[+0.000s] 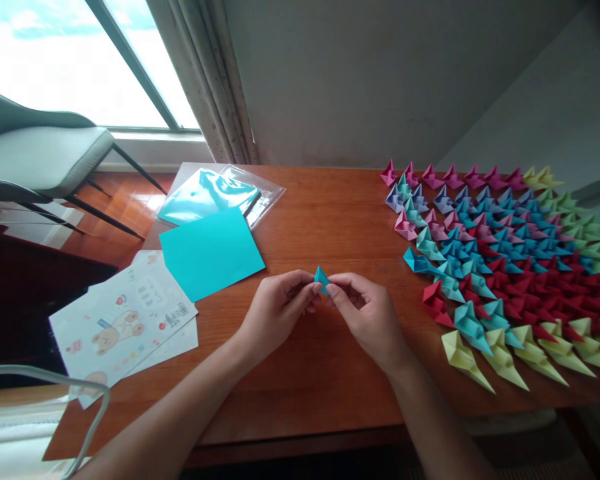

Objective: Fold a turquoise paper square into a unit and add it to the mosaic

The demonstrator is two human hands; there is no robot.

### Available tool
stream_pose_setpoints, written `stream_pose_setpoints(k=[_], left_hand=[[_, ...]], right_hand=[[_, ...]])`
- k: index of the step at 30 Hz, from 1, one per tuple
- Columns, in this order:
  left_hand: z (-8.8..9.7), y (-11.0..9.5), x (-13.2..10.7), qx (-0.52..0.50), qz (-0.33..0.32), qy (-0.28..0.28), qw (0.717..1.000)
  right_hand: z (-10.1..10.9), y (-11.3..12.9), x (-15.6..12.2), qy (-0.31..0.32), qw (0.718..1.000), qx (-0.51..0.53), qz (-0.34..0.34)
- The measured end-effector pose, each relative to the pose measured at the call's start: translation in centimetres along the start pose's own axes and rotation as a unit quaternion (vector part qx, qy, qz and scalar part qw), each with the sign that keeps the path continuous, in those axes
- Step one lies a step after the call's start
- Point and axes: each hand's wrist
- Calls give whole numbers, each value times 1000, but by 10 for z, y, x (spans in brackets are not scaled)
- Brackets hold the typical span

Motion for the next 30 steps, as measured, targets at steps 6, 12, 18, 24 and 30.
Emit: stream_pose_setpoints(k=[6, 12, 18, 24, 30], left_hand=[[-1, 1, -2, 21, -17, 10, 1000], [1, -2, -3, 47, -19, 21, 998], [1, -2, -3, 98, -38, 26, 994], [2, -3, -3, 145, -54, 17, 988], [1, -3, -4, 166, -68, 28, 983]], right_hand=[[0, 1, -1, -5, 997, -69, 36], [-2, 1, 0, -6, 997, -58, 43], [-1, -2, 1, -10, 996, -61, 62], [-1, -4, 1, -7, 999, -18, 34], [-2, -4, 1, -14, 1000, 9, 0]])
Point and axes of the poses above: each hand's wrist, its own x-axis towards the middle knuckle, its own z-axis out of the back of the hand, y = z × x, and after that the axes turned 6 degrees about z, right-handed
